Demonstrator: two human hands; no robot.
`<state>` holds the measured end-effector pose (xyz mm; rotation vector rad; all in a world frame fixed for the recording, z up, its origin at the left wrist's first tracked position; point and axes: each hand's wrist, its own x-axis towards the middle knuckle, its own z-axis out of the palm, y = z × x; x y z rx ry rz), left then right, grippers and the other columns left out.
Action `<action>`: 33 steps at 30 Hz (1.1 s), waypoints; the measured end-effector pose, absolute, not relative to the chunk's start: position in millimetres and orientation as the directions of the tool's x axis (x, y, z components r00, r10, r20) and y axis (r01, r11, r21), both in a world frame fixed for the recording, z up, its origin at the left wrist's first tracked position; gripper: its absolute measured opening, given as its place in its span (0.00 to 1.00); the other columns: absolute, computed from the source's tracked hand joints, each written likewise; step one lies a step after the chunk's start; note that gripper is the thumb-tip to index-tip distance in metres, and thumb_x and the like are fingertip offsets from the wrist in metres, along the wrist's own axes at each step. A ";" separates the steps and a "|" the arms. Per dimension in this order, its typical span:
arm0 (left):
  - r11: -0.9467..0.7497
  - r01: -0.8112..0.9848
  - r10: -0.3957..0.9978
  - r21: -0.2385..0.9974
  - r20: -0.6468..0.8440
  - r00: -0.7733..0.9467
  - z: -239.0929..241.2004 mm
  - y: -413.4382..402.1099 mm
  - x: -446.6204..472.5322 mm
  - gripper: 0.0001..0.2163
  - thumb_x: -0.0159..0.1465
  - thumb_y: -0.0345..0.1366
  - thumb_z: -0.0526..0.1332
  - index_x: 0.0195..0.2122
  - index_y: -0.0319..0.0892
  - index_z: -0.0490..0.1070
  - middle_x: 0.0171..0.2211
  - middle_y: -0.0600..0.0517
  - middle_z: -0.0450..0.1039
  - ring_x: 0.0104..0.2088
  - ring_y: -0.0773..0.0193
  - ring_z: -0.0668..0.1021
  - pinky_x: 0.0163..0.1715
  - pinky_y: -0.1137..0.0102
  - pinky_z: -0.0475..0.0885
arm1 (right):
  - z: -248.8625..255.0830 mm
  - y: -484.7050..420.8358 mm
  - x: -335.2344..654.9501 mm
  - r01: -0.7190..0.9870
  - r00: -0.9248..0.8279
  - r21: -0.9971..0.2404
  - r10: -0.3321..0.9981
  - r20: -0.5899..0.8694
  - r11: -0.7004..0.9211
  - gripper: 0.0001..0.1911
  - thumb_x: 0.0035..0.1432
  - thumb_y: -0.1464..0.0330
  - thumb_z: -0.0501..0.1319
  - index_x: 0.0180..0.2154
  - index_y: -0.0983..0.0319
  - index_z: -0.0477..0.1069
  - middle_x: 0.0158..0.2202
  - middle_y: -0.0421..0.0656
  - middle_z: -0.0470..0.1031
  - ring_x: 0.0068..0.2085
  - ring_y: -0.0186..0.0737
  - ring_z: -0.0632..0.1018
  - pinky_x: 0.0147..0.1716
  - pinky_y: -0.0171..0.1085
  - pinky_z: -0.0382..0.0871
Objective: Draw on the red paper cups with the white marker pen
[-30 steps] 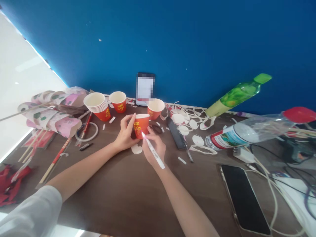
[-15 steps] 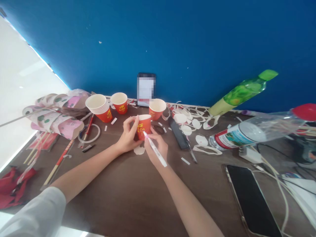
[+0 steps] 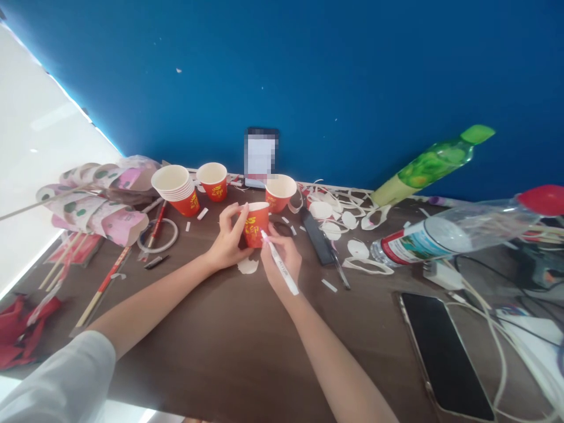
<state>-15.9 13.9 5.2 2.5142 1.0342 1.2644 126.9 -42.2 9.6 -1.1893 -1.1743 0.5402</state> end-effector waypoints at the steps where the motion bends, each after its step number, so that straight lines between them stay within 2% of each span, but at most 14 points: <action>1: -0.748 0.508 0.647 0.428 0.642 0.412 5.1 13.8 -16.2 0.49 0.54 0.28 0.64 0.67 0.51 0.29 0.58 0.41 0.46 0.63 0.39 0.54 0.59 0.43 0.58 | 10.8 -42.8 126.9 0.223 0.363 -0.913 0.840 0.404 0.343 0.08 0.55 0.62 0.64 0.34 0.59 0.71 0.46 0.49 0.80 0.44 0.46 0.82 0.45 0.44 0.78; 6: -0.700 0.481 0.711 0.528 0.575 0.404 2.8 14.4 -17.5 0.47 0.54 0.27 0.64 0.67 0.52 0.33 0.60 0.41 0.39 0.64 0.40 0.53 0.60 0.46 0.59 | 15.7 -46.6 126.4 0.182 0.348 -0.916 0.847 0.401 0.359 0.08 0.57 0.62 0.62 0.35 0.59 0.71 0.41 0.49 0.81 0.48 0.48 0.80 0.45 0.44 0.78; 10: -0.709 0.458 0.703 0.536 0.588 0.401 1.6 16.1 -17.3 0.46 0.55 0.28 0.63 0.67 0.49 0.31 0.61 0.39 0.43 0.64 0.43 0.55 0.61 0.46 0.59 | 17.3 -46.6 128.7 0.192 0.298 -0.886 0.835 0.462 0.422 0.04 0.58 0.66 0.62 0.36 0.60 0.71 0.41 0.49 0.80 0.51 0.49 0.79 0.48 0.47 0.76; 13: -0.710 0.472 0.697 0.523 0.615 0.368 2.3 16.8 -16.6 0.46 0.56 0.29 0.63 0.67 0.45 0.30 0.61 0.37 0.46 0.63 0.44 0.57 0.61 0.47 0.59 | 16.8 -44.4 131.1 0.252 0.244 -0.804 0.768 0.592 0.539 0.03 0.55 0.71 0.63 0.34 0.59 0.72 0.37 0.45 0.80 0.52 0.50 0.78 0.50 0.50 0.74; 15: -0.716 0.483 0.687 0.504 0.631 0.360 3.3 16.6 -16.3 0.45 0.56 0.29 0.63 0.67 0.45 0.32 0.61 0.37 0.48 0.63 0.45 0.58 0.60 0.48 0.61 | 15.3 -43.3 131.4 0.275 0.226 -0.773 0.743 0.630 0.571 0.04 0.55 0.72 0.63 0.34 0.59 0.73 0.36 0.44 0.79 0.51 0.51 0.78 0.50 0.51 0.74; 19: -0.736 0.495 0.659 0.461 0.652 0.374 5.1 15.0 -16.6 0.43 0.56 0.30 0.63 0.67 0.46 0.36 0.59 0.38 0.49 0.62 0.45 0.59 0.59 0.49 0.63 | 12.3 -43.6 128.2 0.250 0.270 -0.810 0.766 0.584 0.530 0.08 0.55 0.73 0.63 0.38 0.59 0.73 0.40 0.46 0.79 0.50 0.50 0.79 0.48 0.49 0.76; 26: -0.749 0.518 0.633 0.413 0.676 0.378 4.3 13.4 -16.1 0.42 0.58 0.31 0.62 0.67 0.48 0.35 0.58 0.40 0.50 0.61 0.44 0.60 0.58 0.48 0.63 | 13.5 -43.4 127.9 0.293 0.215 -0.758 0.733 0.646 0.582 0.09 0.52 0.77 0.64 0.36 0.59 0.75 0.36 0.44 0.79 0.51 0.52 0.78 0.49 0.49 0.76; 33: -0.762 0.522 0.608 0.382 0.699 0.376 4.6 12.5 -15.3 0.41 0.57 0.31 0.63 0.67 0.45 0.38 0.56 0.39 0.50 0.60 0.46 0.61 0.58 0.50 0.65 | 9.5 -42.0 128.3 0.320 0.249 -0.788 0.756 0.606 0.526 0.06 0.53 0.74 0.64 0.35 0.59 0.75 0.37 0.44 0.80 0.51 0.50 0.79 0.49 0.49 0.76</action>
